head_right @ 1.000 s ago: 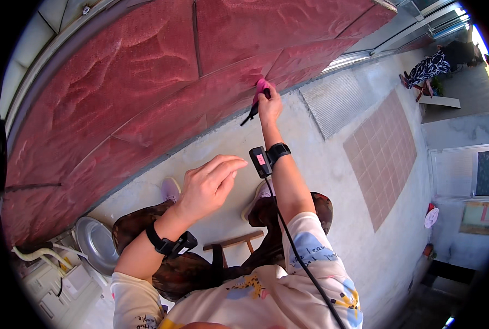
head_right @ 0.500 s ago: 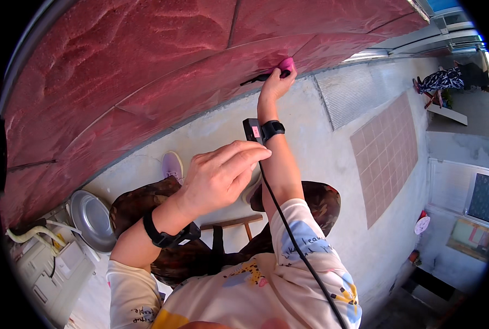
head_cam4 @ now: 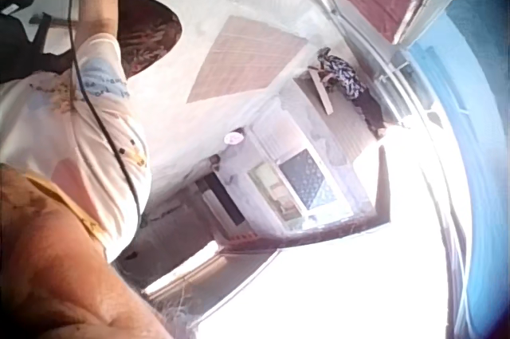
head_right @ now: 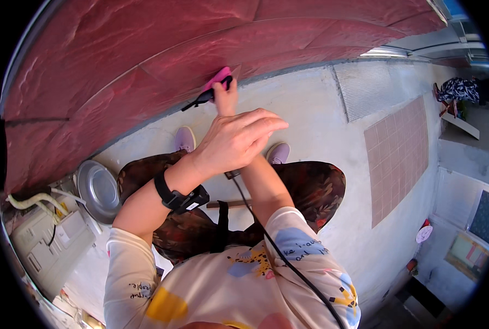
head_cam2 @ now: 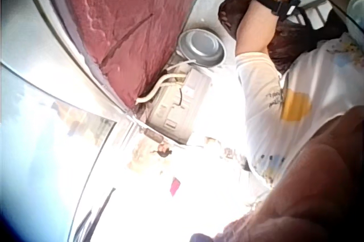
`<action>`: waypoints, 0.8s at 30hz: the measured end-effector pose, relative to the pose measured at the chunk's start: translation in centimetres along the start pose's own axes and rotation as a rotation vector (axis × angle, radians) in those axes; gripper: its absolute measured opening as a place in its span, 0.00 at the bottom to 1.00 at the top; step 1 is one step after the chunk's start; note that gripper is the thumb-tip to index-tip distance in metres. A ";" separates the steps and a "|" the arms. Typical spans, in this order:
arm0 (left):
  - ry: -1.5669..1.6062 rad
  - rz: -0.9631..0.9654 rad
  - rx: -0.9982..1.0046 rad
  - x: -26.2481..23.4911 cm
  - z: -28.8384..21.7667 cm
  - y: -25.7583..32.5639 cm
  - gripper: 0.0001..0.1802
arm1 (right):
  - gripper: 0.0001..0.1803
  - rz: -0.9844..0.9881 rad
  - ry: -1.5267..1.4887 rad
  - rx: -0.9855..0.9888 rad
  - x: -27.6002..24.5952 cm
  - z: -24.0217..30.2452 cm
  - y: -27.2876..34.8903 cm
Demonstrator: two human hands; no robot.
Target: The person wipes a red tiled wall using a cloth, moving it across the textured surface to clean it, and later turns the cloth over to continue.
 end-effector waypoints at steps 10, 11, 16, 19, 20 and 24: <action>0.046 -0.040 0.010 -2.7 0.4 1.0 0.17 | 0.11 -0.484 -0.245 -0.322 -10.6 8.8 -3.8; 0.029 -0.027 -0.047 -3.0 1.4 2.4 0.17 | 0.12 -0.430 -0.226 -0.271 -5.5 5.4 -3.8; 0.071 -0.051 0.052 -2.3 0.5 0.9 0.15 | 0.18 -0.377 -0.001 -0.352 2.8 0.0 1.2; -0.010 -0.051 -0.015 -2.5 1.7 1.9 0.15 | 0.14 -0.217 -0.117 -0.218 5.2 -2.4 1.8; -0.008 -0.059 -0.013 -2.6 1.7 2.1 0.15 | 0.11 -0.177 -0.131 -0.168 3.5 -1.9 1.5; -0.022 -0.021 -0.067 -2.6 0.3 3.3 0.15 | 0.11 -0.375 -0.183 -0.322 -4.7 7.5 -0.9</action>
Point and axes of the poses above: each hand's wrist, its own y-axis away from the middle knuckle, its own x-axis out of the palm, z = x × y, the point moved 8 cm from there along -y, towards the middle knuckle, and after that the axes turned 14 degrees about z, right-handed, at the moved point
